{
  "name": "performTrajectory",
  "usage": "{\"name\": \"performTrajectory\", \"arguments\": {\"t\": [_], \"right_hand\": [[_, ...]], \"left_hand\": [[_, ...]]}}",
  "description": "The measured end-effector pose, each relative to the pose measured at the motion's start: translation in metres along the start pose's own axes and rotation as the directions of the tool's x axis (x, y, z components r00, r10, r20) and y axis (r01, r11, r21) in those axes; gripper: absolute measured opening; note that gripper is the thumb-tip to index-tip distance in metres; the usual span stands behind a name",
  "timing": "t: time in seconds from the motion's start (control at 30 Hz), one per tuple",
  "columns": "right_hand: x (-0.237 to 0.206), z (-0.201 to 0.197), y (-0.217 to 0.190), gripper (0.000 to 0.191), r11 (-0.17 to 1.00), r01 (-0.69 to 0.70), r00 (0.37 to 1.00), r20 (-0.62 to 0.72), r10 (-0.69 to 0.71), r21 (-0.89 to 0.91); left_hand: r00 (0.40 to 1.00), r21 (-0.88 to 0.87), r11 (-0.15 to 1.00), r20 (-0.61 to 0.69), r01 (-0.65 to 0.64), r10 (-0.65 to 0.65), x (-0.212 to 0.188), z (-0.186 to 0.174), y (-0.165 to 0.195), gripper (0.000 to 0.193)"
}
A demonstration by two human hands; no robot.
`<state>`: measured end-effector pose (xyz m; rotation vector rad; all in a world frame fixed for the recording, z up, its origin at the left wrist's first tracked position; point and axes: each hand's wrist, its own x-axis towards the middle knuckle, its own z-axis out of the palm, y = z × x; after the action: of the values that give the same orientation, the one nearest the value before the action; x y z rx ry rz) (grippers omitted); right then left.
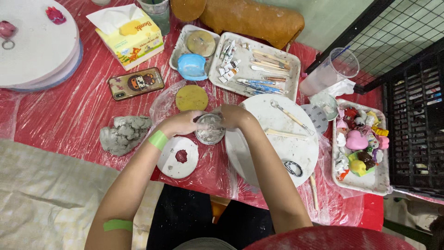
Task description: The person sits at a pottery work table and hand-builds a small clay piece on a round bat. They cut small clay pieces with scissors, dip and coat them in a bowl of slip, press the pieces onto a clay form, and smooth the surface with a sponge and their fingers.
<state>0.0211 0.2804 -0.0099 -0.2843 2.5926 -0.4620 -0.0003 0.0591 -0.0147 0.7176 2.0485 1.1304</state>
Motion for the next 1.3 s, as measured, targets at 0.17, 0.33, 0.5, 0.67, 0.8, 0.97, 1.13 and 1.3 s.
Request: {"name": "performTrajectory", "arguments": {"t": [0.17,0.33,0.5,0.67,0.8,0.97,1.13,1.3], "right_hand": [[-0.003,0.002,-0.015,0.041,0.993,-0.117,0.981,-0.155,0.117,0.009],[-0.004,0.015,-0.018,0.027,0.982,-0.167,0.951,-0.279,0.137,-0.087],[0.002,0.023,-0.012,0.024,0.983,-0.133,0.925,-0.372,0.078,-0.125],[0.006,0.032,-0.009,0.024,0.971,-0.154,0.910,-0.409,0.068,-0.182],[0.002,0.028,-0.013,0.017,0.975,-0.151,0.893,-0.445,0.063,-0.164],[-0.006,0.008,-0.014,0.029,0.975,-0.209,0.964,-0.185,0.193,-0.073],[-0.003,-0.006,0.009,0.031,0.997,-0.009,0.997,-0.076,0.015,0.081],[0.010,-0.004,0.010,0.031,0.998,0.041,0.993,-0.110,-0.035,0.053]], "left_hand": [[0.990,0.232,0.972,-0.140,0.027,0.006,0.006,0.004,0.002,0.057],[0.983,0.209,0.975,-0.178,0.078,-0.041,0.010,0.010,0.000,0.050],[0.971,0.267,0.952,-0.221,0.147,-0.088,0.013,0.014,0.001,0.045],[0.967,0.332,0.934,-0.251,0.131,-0.046,0.014,0.018,-0.003,0.045],[0.967,0.335,0.933,-0.252,0.133,-0.047,0.014,0.021,-0.004,0.044],[0.970,0.198,0.974,-0.236,0.109,-0.060,0.007,0.015,-0.004,0.051],[0.997,0.113,0.993,-0.076,0.041,-0.033,0.008,-0.001,-0.004,0.054],[0.996,0.105,0.992,-0.058,0.069,-0.063,0.011,-0.005,0.000,0.049]]}}
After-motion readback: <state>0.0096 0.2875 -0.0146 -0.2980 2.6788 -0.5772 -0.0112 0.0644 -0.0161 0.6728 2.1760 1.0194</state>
